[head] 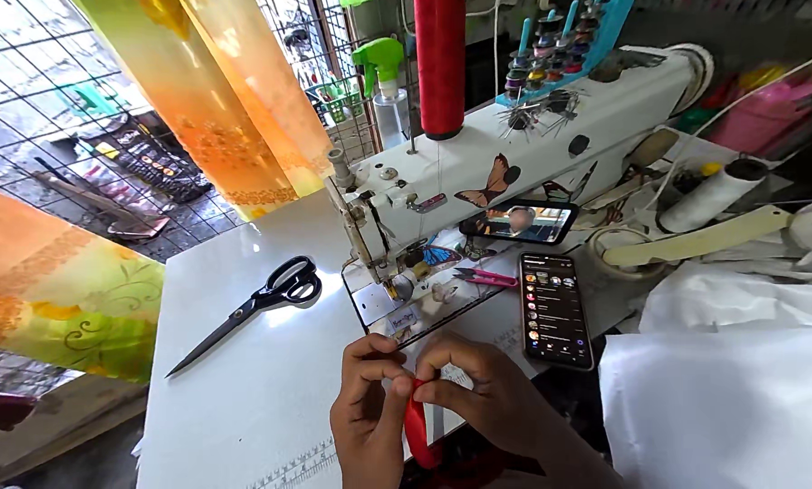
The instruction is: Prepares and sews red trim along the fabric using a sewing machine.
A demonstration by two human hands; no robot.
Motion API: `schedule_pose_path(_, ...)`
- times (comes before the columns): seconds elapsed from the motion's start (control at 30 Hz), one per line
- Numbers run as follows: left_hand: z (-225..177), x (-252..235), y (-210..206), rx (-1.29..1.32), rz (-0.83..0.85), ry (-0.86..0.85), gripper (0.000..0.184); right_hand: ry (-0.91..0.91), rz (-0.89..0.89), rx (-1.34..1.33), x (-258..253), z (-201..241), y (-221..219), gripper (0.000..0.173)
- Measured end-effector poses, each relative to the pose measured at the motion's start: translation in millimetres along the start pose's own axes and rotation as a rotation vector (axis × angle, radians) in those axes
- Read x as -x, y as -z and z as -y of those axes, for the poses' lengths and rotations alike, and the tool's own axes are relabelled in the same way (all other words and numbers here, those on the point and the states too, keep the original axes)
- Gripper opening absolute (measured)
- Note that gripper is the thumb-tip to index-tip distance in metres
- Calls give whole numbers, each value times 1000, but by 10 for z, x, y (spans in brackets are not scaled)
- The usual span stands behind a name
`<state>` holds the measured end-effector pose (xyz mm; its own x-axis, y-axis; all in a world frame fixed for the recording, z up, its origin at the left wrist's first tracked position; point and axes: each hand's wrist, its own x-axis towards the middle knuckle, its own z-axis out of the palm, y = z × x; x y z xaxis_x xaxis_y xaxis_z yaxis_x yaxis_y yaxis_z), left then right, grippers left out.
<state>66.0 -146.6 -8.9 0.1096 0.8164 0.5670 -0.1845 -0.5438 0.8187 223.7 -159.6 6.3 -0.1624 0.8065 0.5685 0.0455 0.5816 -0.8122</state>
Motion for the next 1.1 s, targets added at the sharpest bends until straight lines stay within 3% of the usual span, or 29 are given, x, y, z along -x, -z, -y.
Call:
schedule_pose_path(0.13,-117,72,95,247,130,414,33,116,-59,313,-19,-39,101,17)
schedule_pose_path(0.2,-139,86,149,369,208,495,23,120,-80,329,-10,-37,119,14)
schedule_pose_path(0.33,-131,81,134,249,149,416,13,87,-50,195,37,-53,141,16)
schedule_pose_path(0.6,-69,67,81,70,118,254,13,6,-17,96,71,-70,237,17)
schedule_pose_path(0.77,-79,63,68,179,112,308,14,10,7,98,81,-92,269,16)
schedule_pose_path(1.1,-98,80,29,158,61,357,15,21,10,290,85,-62,258,18)
